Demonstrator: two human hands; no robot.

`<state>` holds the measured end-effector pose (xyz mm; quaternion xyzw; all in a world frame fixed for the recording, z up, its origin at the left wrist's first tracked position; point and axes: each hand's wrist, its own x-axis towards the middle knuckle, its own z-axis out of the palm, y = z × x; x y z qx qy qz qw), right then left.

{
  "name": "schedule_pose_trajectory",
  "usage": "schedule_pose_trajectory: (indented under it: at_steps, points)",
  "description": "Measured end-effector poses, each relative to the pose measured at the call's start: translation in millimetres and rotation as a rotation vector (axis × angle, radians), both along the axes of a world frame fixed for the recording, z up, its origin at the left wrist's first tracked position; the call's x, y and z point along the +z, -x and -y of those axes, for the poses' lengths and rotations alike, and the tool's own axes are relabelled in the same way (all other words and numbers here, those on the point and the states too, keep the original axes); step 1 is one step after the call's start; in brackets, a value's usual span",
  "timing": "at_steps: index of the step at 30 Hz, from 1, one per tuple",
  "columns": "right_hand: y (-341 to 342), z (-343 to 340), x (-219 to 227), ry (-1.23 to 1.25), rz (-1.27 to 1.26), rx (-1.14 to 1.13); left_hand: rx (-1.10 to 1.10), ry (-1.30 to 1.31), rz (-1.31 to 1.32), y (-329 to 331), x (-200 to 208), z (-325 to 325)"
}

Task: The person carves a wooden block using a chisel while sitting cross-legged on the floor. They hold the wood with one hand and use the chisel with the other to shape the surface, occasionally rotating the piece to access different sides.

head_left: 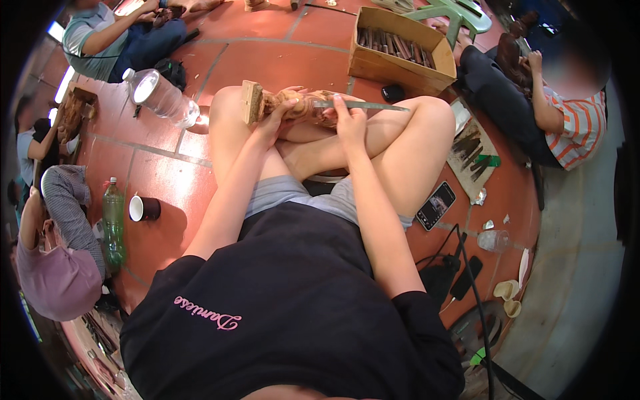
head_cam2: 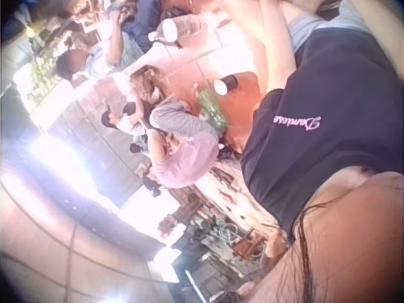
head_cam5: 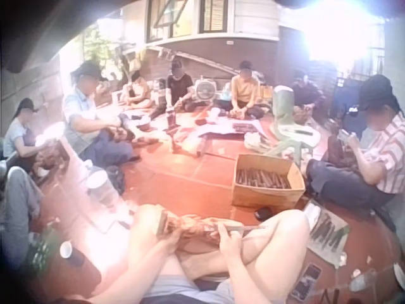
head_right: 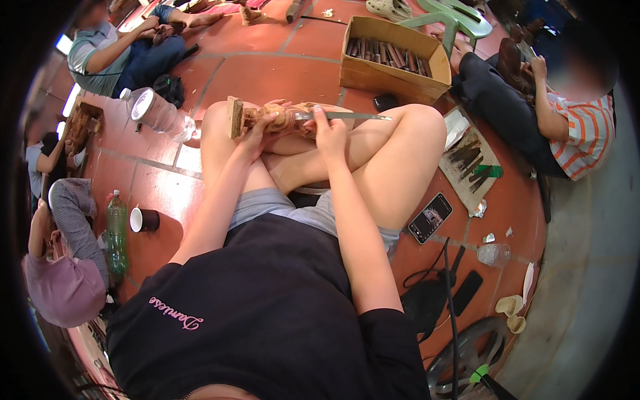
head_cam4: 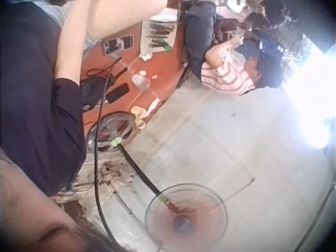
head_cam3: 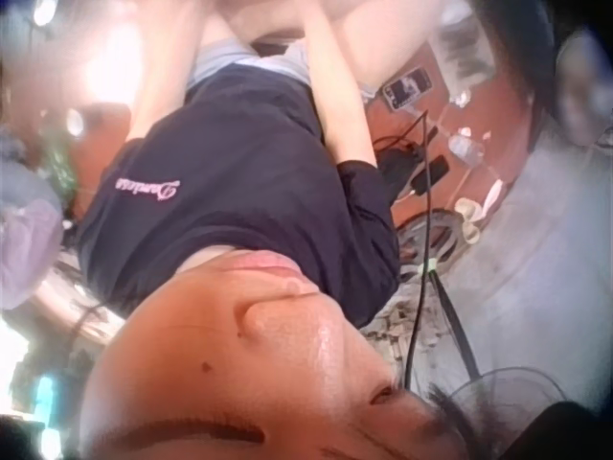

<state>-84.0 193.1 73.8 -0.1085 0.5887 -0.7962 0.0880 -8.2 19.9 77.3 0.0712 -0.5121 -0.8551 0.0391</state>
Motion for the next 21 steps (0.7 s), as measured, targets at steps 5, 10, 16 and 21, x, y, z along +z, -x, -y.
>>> schedule_pose_trajectory:
  at_steps: [5,10,16,21]
  points:
    - [4.7,-1.8,-1.4,0.007,-0.100,-0.102,0.009,0.003,0.022,1.6,3.9,-3.7]
    - [0.7,2.2,2.7,0.064,-0.098,0.116,0.018,0.035,0.035,0.9,-3.4,1.0]
    - [2.9,-0.8,-2.0,0.018,-0.101,0.026,0.018,-0.006,0.031,4.2,-6.2,3.3]
    - [-0.9,0.9,3.7,0.060,-0.088,0.115,0.057,-0.047,0.027,2.9,-6.1,0.7]
